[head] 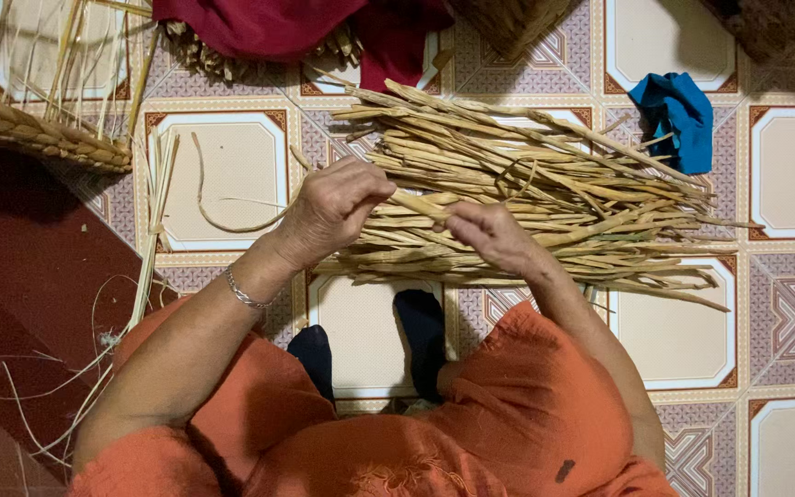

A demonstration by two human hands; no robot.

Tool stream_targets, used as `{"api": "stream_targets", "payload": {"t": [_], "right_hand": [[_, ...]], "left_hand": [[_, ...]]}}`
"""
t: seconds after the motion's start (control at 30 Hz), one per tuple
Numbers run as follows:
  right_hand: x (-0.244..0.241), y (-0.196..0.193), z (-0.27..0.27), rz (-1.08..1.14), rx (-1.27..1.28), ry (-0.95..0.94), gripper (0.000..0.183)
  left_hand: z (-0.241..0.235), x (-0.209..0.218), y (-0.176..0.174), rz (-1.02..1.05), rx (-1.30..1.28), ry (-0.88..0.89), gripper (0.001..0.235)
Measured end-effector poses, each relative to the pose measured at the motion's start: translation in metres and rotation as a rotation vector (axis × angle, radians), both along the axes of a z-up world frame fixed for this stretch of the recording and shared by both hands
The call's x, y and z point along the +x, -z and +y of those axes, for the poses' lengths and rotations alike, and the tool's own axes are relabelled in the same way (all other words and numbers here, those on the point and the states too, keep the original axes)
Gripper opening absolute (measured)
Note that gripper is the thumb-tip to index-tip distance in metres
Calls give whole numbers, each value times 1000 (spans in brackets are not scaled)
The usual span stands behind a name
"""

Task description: The person sits on the floor and repeatedly peels thin strips from dried plant stalks by hand. They separate the peeled strips and place them aside while continuing to process the stalks.

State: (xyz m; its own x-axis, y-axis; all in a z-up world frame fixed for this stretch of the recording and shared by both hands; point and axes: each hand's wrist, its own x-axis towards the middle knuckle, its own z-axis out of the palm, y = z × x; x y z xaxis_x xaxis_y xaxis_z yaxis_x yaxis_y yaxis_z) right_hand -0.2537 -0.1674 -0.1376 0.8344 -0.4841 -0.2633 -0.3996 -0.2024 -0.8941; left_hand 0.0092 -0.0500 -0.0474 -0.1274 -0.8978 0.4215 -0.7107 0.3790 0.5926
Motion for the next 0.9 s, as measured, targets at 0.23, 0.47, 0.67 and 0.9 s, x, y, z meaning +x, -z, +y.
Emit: {"api": "stream_targets", "payload": {"t": [0.23, 0.47, 0.67, 0.9], "right_hand": [[-16, 16, 1, -137, 384, 230, 31], [-22, 1, -9, -191, 572, 101, 29], [-17, -6, -4, -314, 250, 121, 17], [-9, 10, -5, -371, -998, 118, 21]], "left_hand": [[2, 1, 3, -313, -138, 35, 21], [6, -3, -10, -368, -253, 56, 39], [9, 0, -1, -378, -245, 8, 22], [5, -12, 15, 499, 679, -44, 19]]}}
